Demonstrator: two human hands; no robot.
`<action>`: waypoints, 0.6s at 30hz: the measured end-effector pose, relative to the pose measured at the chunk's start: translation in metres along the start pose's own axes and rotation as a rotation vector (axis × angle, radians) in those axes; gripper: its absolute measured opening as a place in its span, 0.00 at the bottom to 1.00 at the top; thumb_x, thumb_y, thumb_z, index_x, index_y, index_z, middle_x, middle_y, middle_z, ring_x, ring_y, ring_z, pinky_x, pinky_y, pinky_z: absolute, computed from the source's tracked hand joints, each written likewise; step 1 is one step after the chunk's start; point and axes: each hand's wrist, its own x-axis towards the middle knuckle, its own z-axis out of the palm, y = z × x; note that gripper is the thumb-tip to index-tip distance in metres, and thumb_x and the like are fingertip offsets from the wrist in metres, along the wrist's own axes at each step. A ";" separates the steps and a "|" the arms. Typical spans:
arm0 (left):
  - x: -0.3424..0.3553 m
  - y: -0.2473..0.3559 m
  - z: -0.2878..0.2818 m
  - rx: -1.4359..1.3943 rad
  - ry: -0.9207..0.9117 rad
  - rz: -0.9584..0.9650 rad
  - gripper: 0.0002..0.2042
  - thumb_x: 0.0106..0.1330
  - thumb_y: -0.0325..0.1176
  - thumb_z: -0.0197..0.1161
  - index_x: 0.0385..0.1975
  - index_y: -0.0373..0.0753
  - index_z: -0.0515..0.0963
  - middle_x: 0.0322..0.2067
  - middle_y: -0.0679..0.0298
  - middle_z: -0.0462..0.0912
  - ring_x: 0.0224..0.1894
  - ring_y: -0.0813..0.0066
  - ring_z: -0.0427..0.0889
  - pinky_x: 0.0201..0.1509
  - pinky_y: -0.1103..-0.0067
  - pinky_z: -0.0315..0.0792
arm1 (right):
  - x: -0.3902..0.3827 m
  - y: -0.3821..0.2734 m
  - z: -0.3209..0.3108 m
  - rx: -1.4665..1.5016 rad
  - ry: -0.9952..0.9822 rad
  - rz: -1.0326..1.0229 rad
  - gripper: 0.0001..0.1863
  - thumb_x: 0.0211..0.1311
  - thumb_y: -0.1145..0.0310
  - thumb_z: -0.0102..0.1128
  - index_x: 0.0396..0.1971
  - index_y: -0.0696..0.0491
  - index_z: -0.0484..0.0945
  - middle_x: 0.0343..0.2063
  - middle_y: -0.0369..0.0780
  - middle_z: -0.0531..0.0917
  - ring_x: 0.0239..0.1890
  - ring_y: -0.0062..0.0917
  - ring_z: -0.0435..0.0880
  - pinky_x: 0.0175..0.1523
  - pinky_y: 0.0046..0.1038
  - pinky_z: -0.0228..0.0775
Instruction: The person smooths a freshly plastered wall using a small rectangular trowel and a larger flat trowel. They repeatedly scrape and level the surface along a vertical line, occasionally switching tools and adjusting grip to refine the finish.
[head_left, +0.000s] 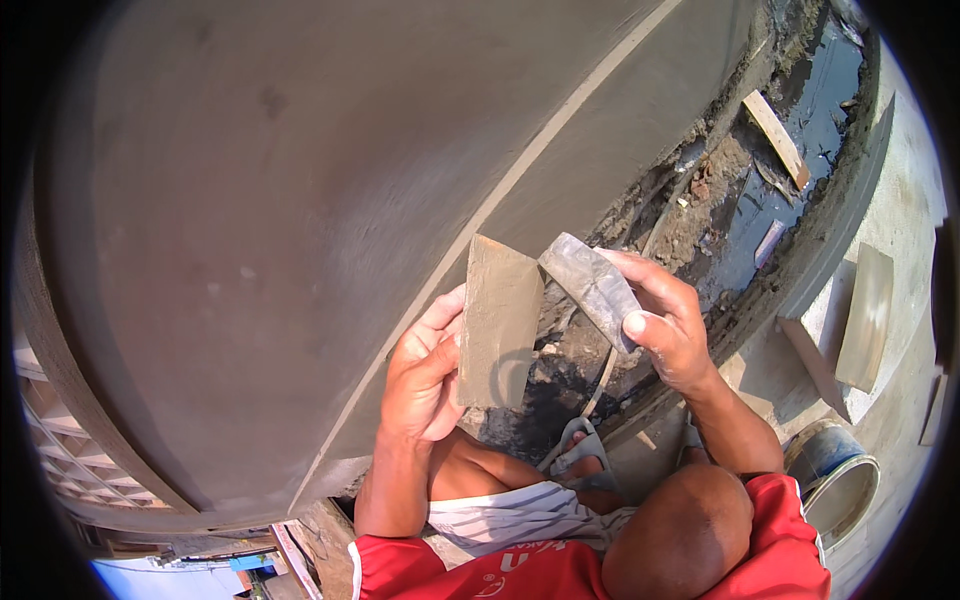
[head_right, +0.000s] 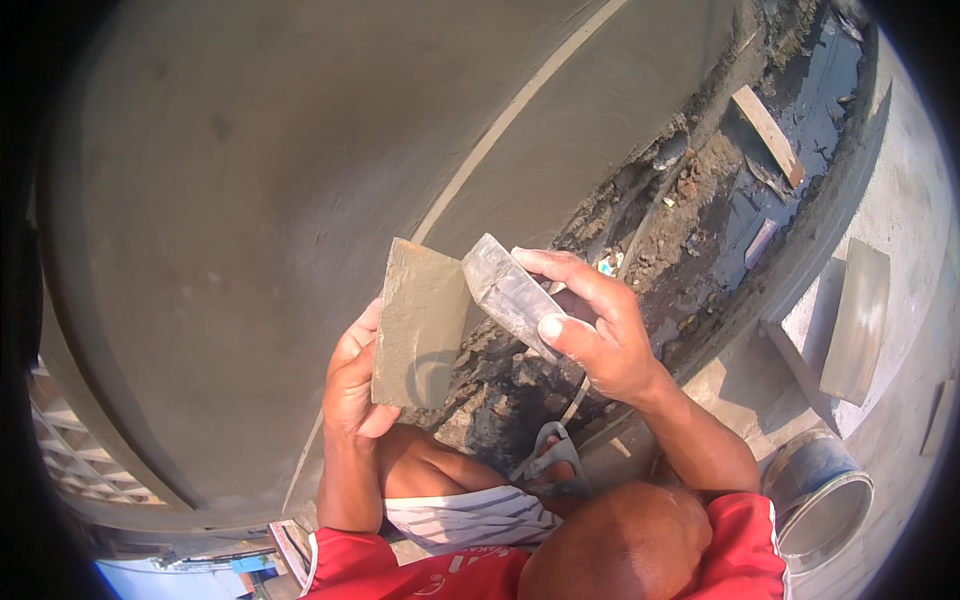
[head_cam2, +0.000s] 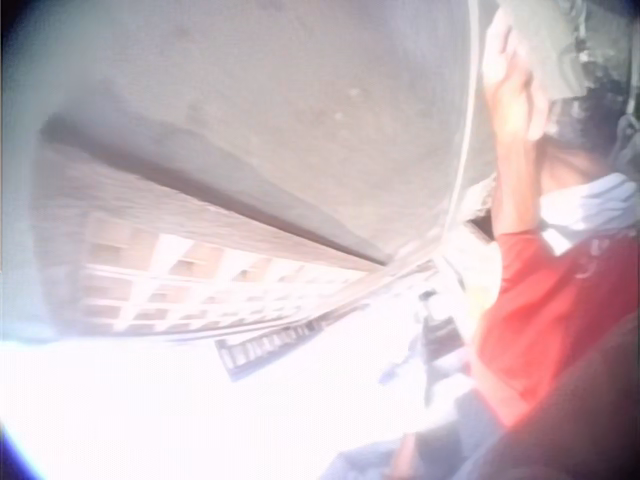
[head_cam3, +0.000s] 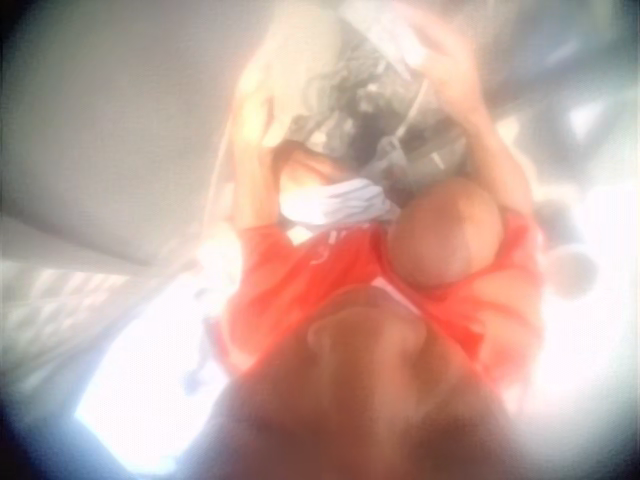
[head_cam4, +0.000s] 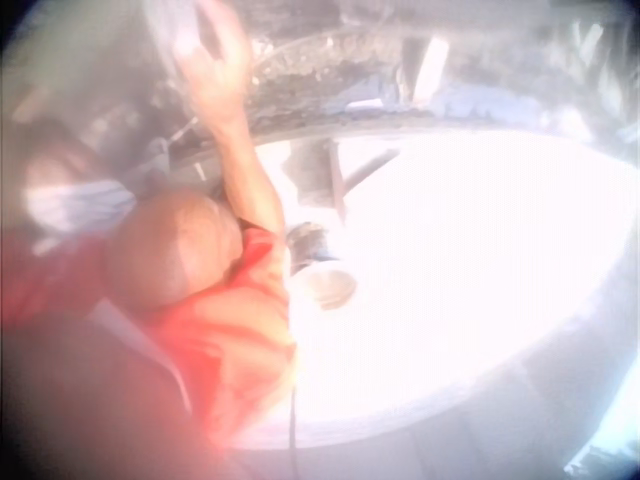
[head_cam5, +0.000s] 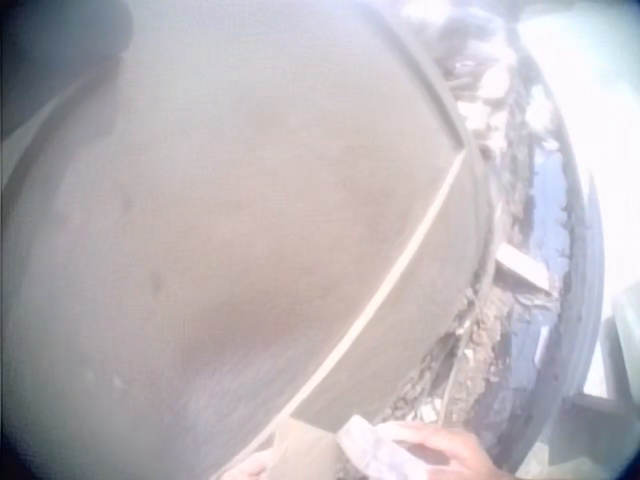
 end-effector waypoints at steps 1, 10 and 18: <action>0.000 0.001 0.000 -0.007 -0.001 -0.009 0.27 0.64 0.24 0.61 0.62 0.25 0.60 0.54 0.49 0.76 0.53 0.66 0.79 0.57 0.74 0.76 | 0.001 0.001 0.000 -0.029 -0.006 -0.003 0.32 0.54 0.58 0.59 0.55 0.66 0.72 0.52 0.49 0.76 0.55 0.32 0.75 0.62 0.31 0.62; 0.006 -0.001 -0.001 -0.021 0.057 -0.011 0.25 0.64 0.21 0.58 0.61 0.26 0.62 0.53 0.50 0.76 0.54 0.67 0.78 0.60 0.76 0.73 | 0.002 0.003 0.002 -0.245 -0.095 -0.068 0.31 0.53 0.57 0.59 0.51 0.66 0.75 0.51 0.54 0.77 0.56 0.41 0.75 0.63 0.35 0.62; 0.008 0.000 -0.007 0.083 0.188 -0.020 0.23 0.66 0.23 0.57 0.61 0.29 0.64 0.48 0.57 0.79 0.37 0.84 0.80 0.31 0.91 0.74 | -0.015 0.004 0.015 -0.060 -0.151 0.034 0.32 0.55 0.55 0.58 0.52 0.68 0.74 0.54 0.54 0.76 0.58 0.40 0.74 0.64 0.35 0.60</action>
